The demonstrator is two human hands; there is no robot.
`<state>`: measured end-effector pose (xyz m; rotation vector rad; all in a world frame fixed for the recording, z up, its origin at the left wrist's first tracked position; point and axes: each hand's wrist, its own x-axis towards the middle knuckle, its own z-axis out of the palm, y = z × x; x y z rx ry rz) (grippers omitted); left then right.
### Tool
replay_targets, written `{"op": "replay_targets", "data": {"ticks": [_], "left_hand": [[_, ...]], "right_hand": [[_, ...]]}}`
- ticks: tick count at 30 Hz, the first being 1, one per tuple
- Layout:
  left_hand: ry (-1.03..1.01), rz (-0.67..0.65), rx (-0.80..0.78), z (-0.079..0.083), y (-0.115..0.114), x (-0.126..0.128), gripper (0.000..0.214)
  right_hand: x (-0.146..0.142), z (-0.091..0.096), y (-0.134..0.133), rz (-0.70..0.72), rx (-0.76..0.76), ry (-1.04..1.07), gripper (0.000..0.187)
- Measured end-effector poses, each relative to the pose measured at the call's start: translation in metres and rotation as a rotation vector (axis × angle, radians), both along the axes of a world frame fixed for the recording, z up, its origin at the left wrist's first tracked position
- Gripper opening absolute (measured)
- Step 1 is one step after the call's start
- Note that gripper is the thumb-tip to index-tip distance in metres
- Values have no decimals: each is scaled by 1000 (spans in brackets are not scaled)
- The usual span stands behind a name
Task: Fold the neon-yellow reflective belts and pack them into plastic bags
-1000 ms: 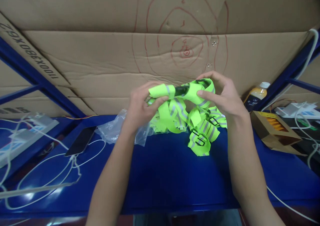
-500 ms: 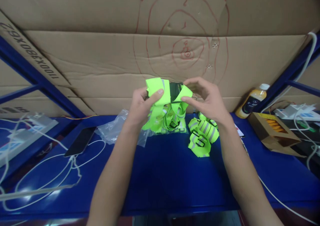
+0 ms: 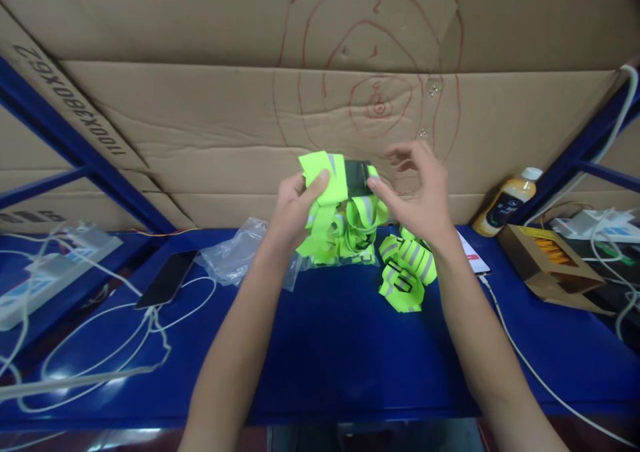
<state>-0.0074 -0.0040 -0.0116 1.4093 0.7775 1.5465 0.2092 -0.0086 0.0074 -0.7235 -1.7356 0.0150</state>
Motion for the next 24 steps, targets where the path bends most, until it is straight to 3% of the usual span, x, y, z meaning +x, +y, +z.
{"op": "replay_targets", "data": {"ticks": [4, 6, 12, 16, 21, 24], "left_hand": [[102, -28, 63, -3, -4, 3, 48], [67, -23, 69, -4, 0, 0, 46], [-35, -182, 155, -3, 19, -32, 45], [-26, -103, 101, -1, 20, -37, 41], [420, -196, 238, 8, -1, -22, 47], [540, 7, 375, 13, -12, -19, 33]], "right_hand": [[-2, -6, 11, 275, -321, 0, 42], [0, -7, 13, 303, -374, 48, 46], [7, -2, 10, 245, -239, 194, 42], [8, 1, 4, 205, -204, 62, 38], [6, 1, 2, 229, -201, -191, 33], [7, 2, 2, 204, -206, -173, 34]]}}
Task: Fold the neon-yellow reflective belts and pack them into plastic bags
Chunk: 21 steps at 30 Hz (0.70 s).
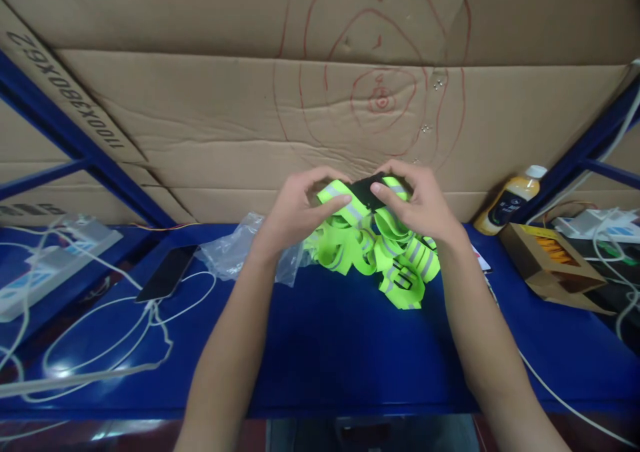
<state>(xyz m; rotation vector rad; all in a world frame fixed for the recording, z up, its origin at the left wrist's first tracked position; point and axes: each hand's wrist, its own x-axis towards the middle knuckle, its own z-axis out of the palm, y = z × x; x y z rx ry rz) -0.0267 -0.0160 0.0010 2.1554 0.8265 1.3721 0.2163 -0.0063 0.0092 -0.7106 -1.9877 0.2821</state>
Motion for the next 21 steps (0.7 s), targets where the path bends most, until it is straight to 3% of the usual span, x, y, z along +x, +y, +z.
{"op": "replay_targets", "data": {"ticks": [3, 8, 11, 13, 14, 15, 18, 19, 21], "left_hand": [[5, 192, 161, 2, -5, 0, 29], [95, 340, 350, 4, -7, -3, 27], [201, 185, 232, 9, -9, -10, 25], [300, -18, 52, 12, -11, -15, 26], [310, -53, -6, 13, -11, -17, 28], [278, -11, -15, 14, -10, -17, 30], [-12, 316, 182, 13, -9, -12, 29], [-93, 352, 238, 12, -9, -9, 31], [-128, 240, 245, 13, -13, -2, 43]], "right_hand": [[2, 1, 2, -29, -19, 59, 36], [4, -6, 15, -171, 11, 225, 41], [3, -16, 27, -322, 109, 448, 42], [-1, -22, 32, -341, 132, 555, 43], [-4, -24, 32, -323, 129, 605, 44], [-8, -25, 32, -295, 123, 653, 44], [-20, -25, 23, -210, 149, 705, 44], [-24, -24, 18, -184, 171, 681, 44], [-29, -20, 9, -132, 231, 623, 44]]}}
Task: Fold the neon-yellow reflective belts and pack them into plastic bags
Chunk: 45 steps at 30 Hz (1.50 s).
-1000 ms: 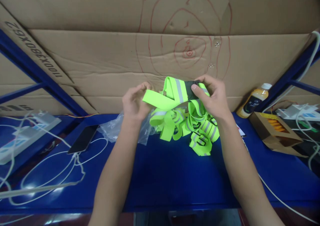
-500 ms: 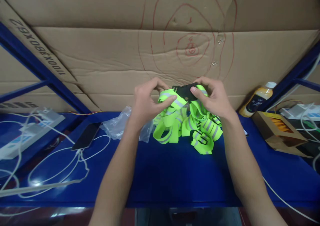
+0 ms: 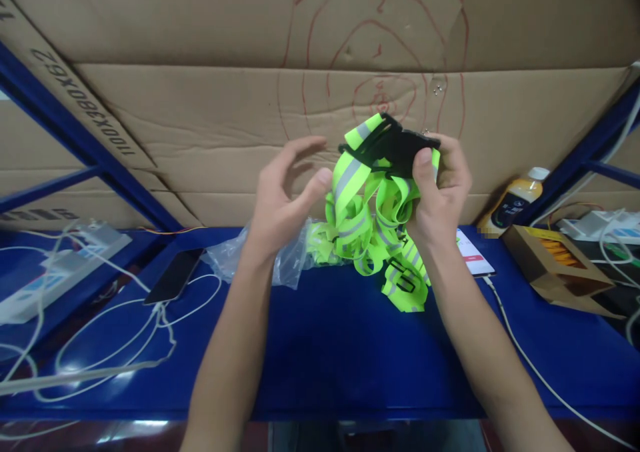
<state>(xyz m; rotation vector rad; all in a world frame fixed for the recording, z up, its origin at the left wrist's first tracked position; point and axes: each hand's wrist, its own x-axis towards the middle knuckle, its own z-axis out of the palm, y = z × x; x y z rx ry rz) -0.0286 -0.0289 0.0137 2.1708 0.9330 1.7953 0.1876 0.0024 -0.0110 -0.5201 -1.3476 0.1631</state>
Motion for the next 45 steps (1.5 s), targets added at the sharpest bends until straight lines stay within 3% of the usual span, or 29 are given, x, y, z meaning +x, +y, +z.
{"op": "replay_targets", "data": {"ticks": [2, 4, 6, 8, 11, 13, 15, 19, 21, 25, 27, 32, 37, 40, 45], "left_hand": [[159, -172, -106, 2, -6, 5, 46], [395, -195, -291, 4, -10, 6, 37], [573, -8, -435, 5, -9, 0, 31], [594, 316, -440, 4, -2, -10, 26], [385, 760, -242, -4, 17, -28, 23], [224, 876, -88, -12, 29, -40, 34], [253, 717, -95, -20, 37, -51, 45], [605, 150, -485, -26, 38, -64, 98], [539, 49, -484, -24, 33, -57, 109], [39, -123, -108, -15, 22, -15, 71], [-31, -211, -71, -13, 17, 5, 46], [-1, -212, -46, -15, 10, 22, 22], [238, -43, 146, -14, 5, 21, 46], [285, 59, 173, -13, 2, 22, 36], [409, 120, 272, -12, -2, 21, 28]], "right_hand": [[1, 7, -8, 15, 70, -28, 39], [7, 18, -13, 1, 137, -6, 30], [19, 30, -14, -66, 211, 28, 23], [29, 42, -14, -181, 292, 47, 20], [35, 49, -12, -322, 322, 50, 26], [32, 46, -10, -365, 292, 85, 26], [26, 39, -6, -378, 256, 157, 22], [22, 25, 9, -274, 223, 219, 24], [21, 19, 15, -154, 165, 122, 27], [16, 14, 14, 151, -18, -140, 29], [14, 14, 10, 264, -94, -211, 31], [15, 19, 1, 311, -211, -268, 41], [14, 22, -3, 270, -258, -266, 45], [13, 22, -5, 269, -247, -303, 41], [15, 23, -7, 289, -233, -381, 29]]}}
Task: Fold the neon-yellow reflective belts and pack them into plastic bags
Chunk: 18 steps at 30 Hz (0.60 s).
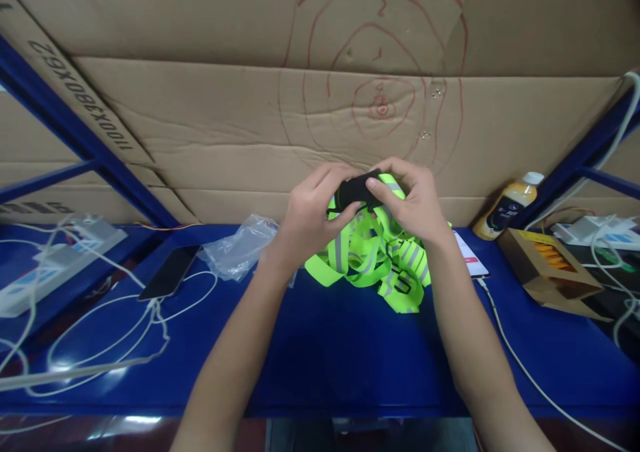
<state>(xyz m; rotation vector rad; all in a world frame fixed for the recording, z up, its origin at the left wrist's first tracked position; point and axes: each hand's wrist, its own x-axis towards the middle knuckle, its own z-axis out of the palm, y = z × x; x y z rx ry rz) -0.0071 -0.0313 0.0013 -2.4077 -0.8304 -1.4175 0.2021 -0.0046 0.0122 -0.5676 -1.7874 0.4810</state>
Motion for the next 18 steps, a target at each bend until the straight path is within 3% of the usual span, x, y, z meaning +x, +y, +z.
{"op": "replay_targets", "data": {"ticks": [6, 13, 16, 18], "left_hand": [[20, 127, -44, -4, -2, -2, 22], [40, 152, -136, -4, 0, -5, 16], [-29, 225, -133, -9, 10, -12, 14], [-178, 215, -144, -13, 21, -18, 20]], "right_hand": [[-2, -3, 3, 7, -12, 14, 29], [-5, -6, 8, -59, 13, 13, 32], [6, -2, 6, -135, 24, 182, 31], [19, 1, 6, -170, 32, 345, 27]]}}
